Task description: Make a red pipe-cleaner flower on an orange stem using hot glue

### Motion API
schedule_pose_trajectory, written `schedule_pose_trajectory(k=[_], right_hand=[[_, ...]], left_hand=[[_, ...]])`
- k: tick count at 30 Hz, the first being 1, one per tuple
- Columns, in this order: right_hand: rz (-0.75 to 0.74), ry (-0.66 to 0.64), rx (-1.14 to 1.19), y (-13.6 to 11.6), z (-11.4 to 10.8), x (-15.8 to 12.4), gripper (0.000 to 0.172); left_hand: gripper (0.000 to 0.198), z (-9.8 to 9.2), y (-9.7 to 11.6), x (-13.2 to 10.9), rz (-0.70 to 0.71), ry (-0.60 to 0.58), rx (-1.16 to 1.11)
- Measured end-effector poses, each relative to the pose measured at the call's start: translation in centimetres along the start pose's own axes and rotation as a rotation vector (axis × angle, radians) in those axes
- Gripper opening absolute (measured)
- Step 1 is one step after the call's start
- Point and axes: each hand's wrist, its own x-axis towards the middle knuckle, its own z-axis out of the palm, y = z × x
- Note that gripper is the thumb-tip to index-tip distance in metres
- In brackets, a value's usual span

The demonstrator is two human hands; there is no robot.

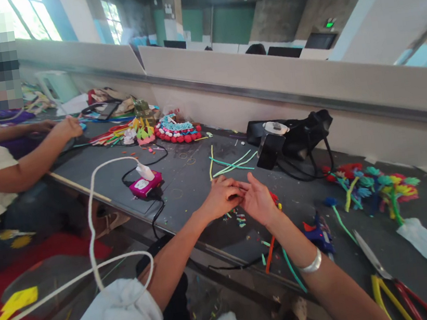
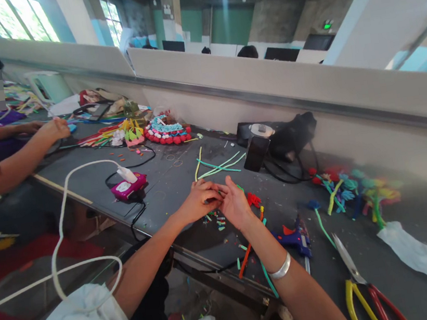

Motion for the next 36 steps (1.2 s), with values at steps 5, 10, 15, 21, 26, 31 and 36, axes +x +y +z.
schedule_pose_trajectory(k=[5, 10, 15, 21, 26, 31, 36], right_hand=[[-0.037, 0.014, -0.009, 0.6, -0.1, -0.6, 0.023], [-0.065, 0.033, -0.061, 1.6, -0.2, -1.5, 0.024], [-0.055, 0.069, -0.094, 2.4, -0.7, -1.6, 0.027], [-0.035, 0.074, -0.152, 2.7, -1.4, -1.6, 0.027], [-0.004, 0.076, -0.249, 3.0, -1.8, -1.5, 0.013], [0.005, 0.129, -0.384, 2.4, -3.3, -1.1, 0.016], [0.025, 0.297, -0.600, -1.1, -7.2, 0.0, 0.025]], left_hand=[[0.010, 0.1, -0.2, 0.2, -0.062, 0.087, -0.080], [0.010, -0.2, -0.2, 0.3, -0.127, 0.144, -0.183], [0.014, -0.4, 0.0, 0.1, -0.142, 0.133, -0.236], [0.012, -0.5, 0.0, 0.0, -0.125, 0.097, -0.222], [0.011, -0.7, 0.0, -0.1, -0.097, 0.087, -0.123], [0.008, -1.5, -0.4, -0.1, -0.139, 0.132, -0.029], [0.013, -1.9, -1.8, 0.0, -0.263, 0.261, 0.026]])
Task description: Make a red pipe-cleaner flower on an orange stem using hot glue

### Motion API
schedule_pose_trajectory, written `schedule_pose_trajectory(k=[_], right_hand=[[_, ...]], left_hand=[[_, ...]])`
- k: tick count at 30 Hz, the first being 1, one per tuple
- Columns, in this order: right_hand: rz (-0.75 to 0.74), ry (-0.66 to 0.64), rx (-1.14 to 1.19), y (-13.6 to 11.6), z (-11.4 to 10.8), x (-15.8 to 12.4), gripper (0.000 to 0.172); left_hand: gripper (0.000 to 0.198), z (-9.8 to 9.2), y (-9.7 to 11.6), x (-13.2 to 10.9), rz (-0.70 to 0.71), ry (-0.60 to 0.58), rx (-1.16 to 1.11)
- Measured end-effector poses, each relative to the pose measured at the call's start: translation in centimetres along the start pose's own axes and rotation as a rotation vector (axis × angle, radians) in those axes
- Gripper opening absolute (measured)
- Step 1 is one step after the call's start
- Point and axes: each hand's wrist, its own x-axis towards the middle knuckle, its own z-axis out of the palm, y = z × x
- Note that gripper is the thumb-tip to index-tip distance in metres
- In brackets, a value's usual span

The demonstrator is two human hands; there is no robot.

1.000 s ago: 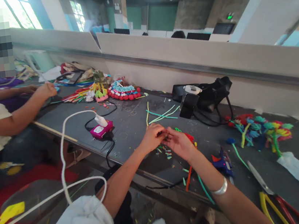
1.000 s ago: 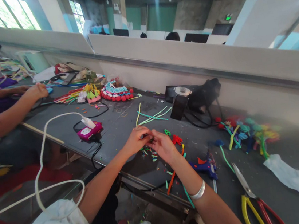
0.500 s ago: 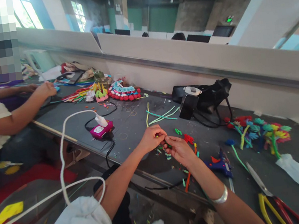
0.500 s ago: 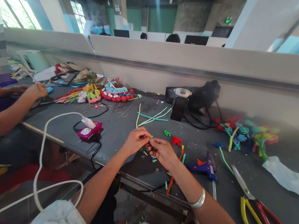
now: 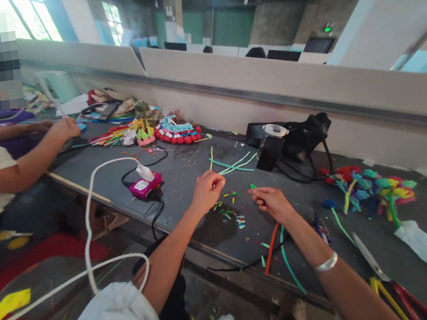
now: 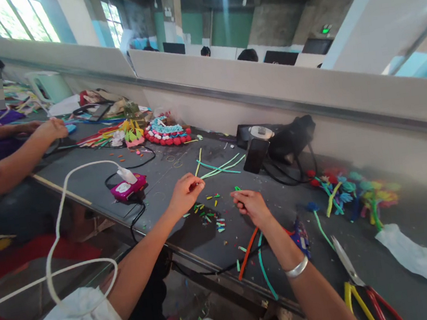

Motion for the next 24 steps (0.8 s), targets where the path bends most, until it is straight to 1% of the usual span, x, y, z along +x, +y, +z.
schedule_pose_trajectory(k=[3, 5, 8, 11, 14, 16, 20, 24], right_hand=[[0.047, 0.099, -0.141, -0.8, -2.3, 1.4, 0.030], [0.072, 0.128, -0.223, -1.2, -2.9, 2.2, 0.032], [0.099, 0.128, -0.320, -1.6, -2.6, 3.2, 0.033], [0.121, 0.122, -0.384, -1.9, -2.2, 3.8, 0.034], [0.140, 0.124, -0.422, -2.0, -2.5, 3.9, 0.034], [0.141, 0.126, -0.431, -2.1, -2.8, 3.7, 0.033], [0.117, 0.130, -0.406, -2.2, -2.8, 3.8, 0.033], [0.131, 0.116, -0.364, -2.4, -2.4, 4.0, 0.033]], left_hand=[[0.012, 0.1, -1.0, 0.4, -0.069, 0.055, 0.031], [0.012, 0.1, -1.5, 0.6, -0.106, 0.072, 0.056], [0.013, -0.1, -1.8, 0.8, -0.143, 0.069, 0.091], [0.022, -0.6, -1.7, 0.9, -0.162, 0.044, 0.128], [0.031, -0.9, -1.7, 0.9, -0.174, 0.007, 0.167], [0.030, -1.1, -1.7, 0.9, -0.188, 0.001, 0.194], [0.013, -1.3, -1.8, 0.9, -0.238, 0.037, 0.242], [0.028, -1.6, -2.1, 0.8, -0.270, 0.082, 0.245]])
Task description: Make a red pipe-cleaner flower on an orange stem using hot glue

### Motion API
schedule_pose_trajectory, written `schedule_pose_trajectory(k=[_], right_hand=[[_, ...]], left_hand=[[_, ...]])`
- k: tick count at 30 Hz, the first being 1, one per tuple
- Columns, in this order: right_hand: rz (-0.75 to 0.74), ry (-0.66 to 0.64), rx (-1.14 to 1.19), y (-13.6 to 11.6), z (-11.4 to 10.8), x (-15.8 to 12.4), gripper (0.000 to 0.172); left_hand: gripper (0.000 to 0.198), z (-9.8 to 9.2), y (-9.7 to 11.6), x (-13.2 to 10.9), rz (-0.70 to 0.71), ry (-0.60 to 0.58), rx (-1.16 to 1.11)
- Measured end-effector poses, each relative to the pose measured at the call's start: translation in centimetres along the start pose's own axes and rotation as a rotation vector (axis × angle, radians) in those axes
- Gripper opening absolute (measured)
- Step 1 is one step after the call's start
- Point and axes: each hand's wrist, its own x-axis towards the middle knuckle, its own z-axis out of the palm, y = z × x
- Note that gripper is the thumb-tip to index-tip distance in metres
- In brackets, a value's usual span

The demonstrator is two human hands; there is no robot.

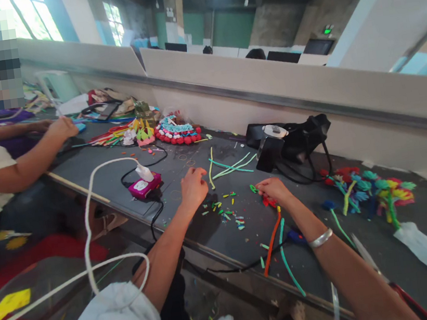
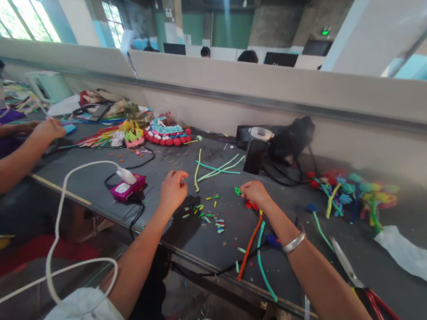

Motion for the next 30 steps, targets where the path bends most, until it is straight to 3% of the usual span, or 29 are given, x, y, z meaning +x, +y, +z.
schedule_pose_trajectory(k=[6, 10, 13, 14, 16, 18, 20, 24, 30], right_hand=[[-0.019, -0.113, 0.114, -0.4, -0.9, -1.9, 0.026], [-0.130, -0.246, 0.293, -1.5, -0.8, -4.2, 0.019], [-0.186, -0.357, 0.424, -2.5, 0.3, -6.0, 0.023], [-0.195, -0.388, 0.458, -2.8, 0.8, -6.5, 0.025], [-0.207, -0.431, 0.516, -3.2, 1.8, -7.1, 0.026], [-0.209, -0.447, 0.562, -3.3, 2.6, -7.4, 0.026], [-0.205, -0.437, 0.601, -3.1, 3.1, -7.2, 0.024], [-0.184, -0.408, 0.649, -2.6, 3.1, -6.6, 0.018], [-0.159, -0.369, 0.641, -2.1, 2.6, -5.5, 0.012]], left_hand=[[0.016, -0.1, -0.1, 0.0, -0.013, -0.026, -0.146], [0.029, 0.7, 1.7, -1.0, 0.034, -0.147, -0.354], [0.053, 1.2, 3.5, -2.5, 0.084, -0.314, -0.554], [0.057, 1.2, 4.0, -2.9, 0.059, -0.445, -0.747], [0.055, 1.2, 4.8, -3.7, -0.022, -0.672, -1.010], [0.043, 1.2, 5.2, -4.1, -0.082, -0.781, -1.104], [0.031, 1.2, 5.3, -4.2, -0.106, -0.791, -1.086], [0.026, 1.5, 5.2, -4.1, -0.155, -0.730, -1.019], [0.022, 1.4, 4.4, -2.8, -0.219, -0.442, -0.919]])
